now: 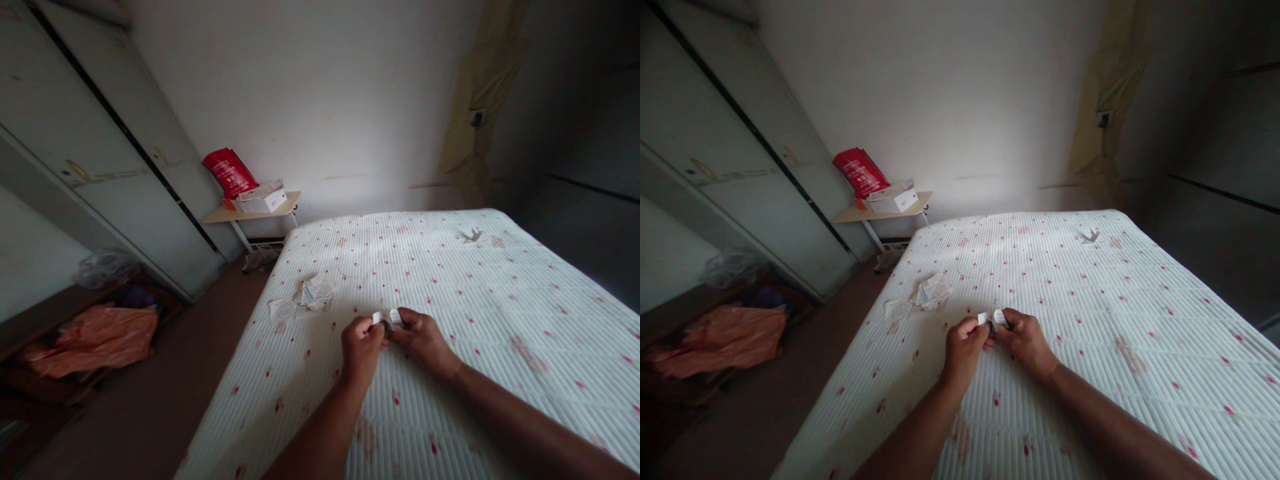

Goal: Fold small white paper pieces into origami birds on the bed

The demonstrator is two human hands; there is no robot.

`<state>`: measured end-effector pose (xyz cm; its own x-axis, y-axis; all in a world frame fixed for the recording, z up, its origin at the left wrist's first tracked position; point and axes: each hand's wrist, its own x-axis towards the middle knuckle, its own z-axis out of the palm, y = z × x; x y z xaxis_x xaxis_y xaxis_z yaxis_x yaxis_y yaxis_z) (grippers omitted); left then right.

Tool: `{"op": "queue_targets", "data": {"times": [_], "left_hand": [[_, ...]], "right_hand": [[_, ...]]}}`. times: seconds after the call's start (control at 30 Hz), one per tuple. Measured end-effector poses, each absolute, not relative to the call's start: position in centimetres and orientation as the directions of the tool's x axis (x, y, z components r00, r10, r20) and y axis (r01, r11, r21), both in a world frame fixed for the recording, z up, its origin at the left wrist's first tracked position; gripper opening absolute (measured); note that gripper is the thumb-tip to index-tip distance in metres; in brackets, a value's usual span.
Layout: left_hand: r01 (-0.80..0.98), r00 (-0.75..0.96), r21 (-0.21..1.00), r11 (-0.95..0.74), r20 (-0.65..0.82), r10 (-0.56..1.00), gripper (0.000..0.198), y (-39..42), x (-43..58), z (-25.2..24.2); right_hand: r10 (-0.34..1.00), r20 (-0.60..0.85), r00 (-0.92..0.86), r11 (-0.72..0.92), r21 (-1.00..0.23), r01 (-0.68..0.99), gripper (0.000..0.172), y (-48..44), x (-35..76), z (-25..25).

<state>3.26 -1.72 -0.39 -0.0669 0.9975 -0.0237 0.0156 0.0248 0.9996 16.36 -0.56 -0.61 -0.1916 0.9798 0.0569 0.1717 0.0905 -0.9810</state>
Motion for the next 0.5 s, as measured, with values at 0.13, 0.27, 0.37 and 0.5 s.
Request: {"op": "queue_targets", "data": {"times": [0.13, 0.27, 0.37, 0.5], "left_hand": [[-0.008, -0.033, 0.994, 0.11, -0.11, 0.993, 0.017, -1.44, 3.11, -0.3], [-0.042, -0.009, 0.99, 0.135, -0.135, 0.991, 0.014, -1.43, 3.0, -0.13], [-0.062, 0.022, 0.99, 0.129, -0.128, 0.992, 0.012, -1.55, 2.86, 0.05], [-0.107, 0.089, 0.986, 0.125, -0.116, 0.989, 0.008, -1.67, 2.62, 0.21]], "right_hand": [[0.964, -0.004, -0.265, 0.029, -0.993, 0.118, 0.015, -0.54, 16.38, -0.16], [0.953, -0.018, -0.303, 0.013, -0.995, 0.099, 0.013, -0.37, 16.44, 0.14], [0.956, -0.022, -0.293, 0.012, -0.994, 0.112, 0.014, -0.33, 16.43, 0.15], [0.962, -0.021, -0.272, 0.01, -0.994, 0.112, 0.014, -0.37, 16.4, -0.06]]}}
